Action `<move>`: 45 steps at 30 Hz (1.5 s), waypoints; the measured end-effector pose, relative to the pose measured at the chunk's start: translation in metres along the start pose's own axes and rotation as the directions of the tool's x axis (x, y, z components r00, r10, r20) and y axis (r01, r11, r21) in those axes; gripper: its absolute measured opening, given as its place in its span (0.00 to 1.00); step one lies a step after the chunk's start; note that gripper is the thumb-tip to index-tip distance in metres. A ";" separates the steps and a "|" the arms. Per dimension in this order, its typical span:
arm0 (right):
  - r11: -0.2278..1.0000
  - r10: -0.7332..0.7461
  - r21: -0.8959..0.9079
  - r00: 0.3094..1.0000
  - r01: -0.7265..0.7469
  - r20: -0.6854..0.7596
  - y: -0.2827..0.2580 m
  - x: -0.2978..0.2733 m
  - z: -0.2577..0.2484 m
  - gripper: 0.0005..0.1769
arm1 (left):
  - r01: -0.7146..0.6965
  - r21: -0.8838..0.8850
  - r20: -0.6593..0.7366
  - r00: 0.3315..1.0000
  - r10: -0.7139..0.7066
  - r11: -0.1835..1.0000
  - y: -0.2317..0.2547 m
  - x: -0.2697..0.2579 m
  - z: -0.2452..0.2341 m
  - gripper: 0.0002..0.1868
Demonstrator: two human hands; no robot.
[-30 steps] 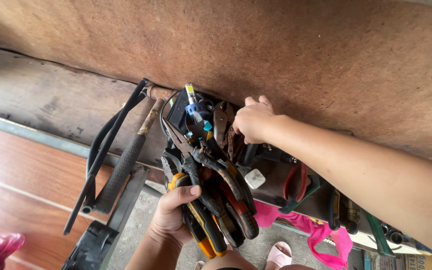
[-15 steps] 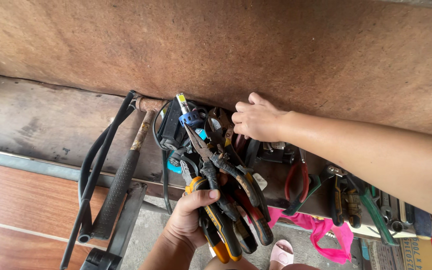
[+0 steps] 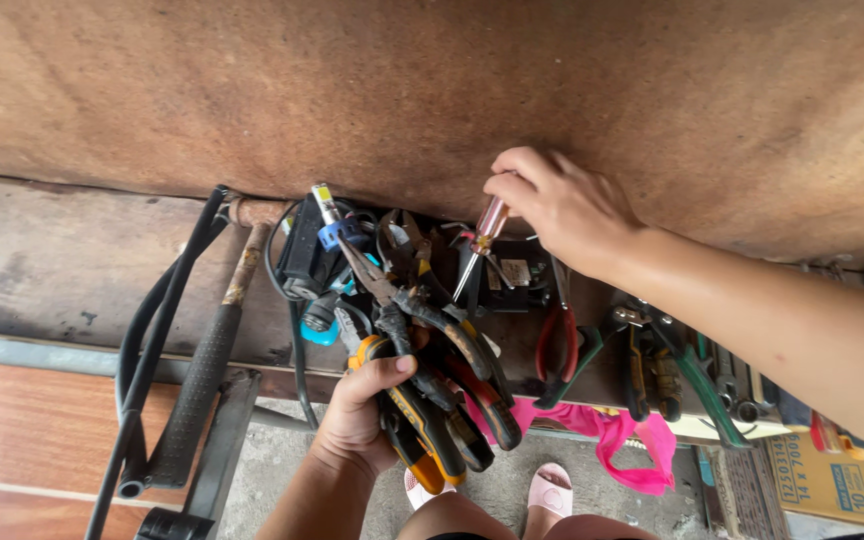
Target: The person organizes several hand tools on a wooden bench, picking up and rearranging pliers, wrenches, screwdrivers, and snips.
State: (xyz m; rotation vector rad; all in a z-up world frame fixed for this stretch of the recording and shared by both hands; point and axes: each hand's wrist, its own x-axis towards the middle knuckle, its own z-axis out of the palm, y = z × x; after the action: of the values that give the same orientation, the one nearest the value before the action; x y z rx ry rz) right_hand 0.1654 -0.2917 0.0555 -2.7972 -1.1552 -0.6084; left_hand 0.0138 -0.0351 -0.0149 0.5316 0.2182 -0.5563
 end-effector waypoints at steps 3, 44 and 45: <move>0.994 0.106 0.039 0.991 -0.103 -0.078 0.006 -0.025 -0.021 0.14 | -0.039 0.019 0.066 0.997 0.037 0.999 -0.002 -0.003 0.013 0.32; -0.495 0.836 0.779 -0.032 0.385 0.548 0.012 -0.512 -0.050 0.23 | 0.142 0.140 0.133 0.978 -0.161 0.980 -0.117 0.059 0.108 0.25; -0.472 0.845 0.781 -0.043 0.408 0.533 0.009 -0.517 -0.047 0.24 | 0.150 0.153 0.116 0.979 -0.168 0.977 -0.119 0.060 0.109 0.26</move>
State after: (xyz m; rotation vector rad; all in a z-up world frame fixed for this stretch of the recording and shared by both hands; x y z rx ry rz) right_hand -0.1760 -0.6520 -0.0952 -0.5692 0.6270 -0.4271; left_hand 0.0036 -0.2053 0.0072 0.6188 0.0988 -0.7644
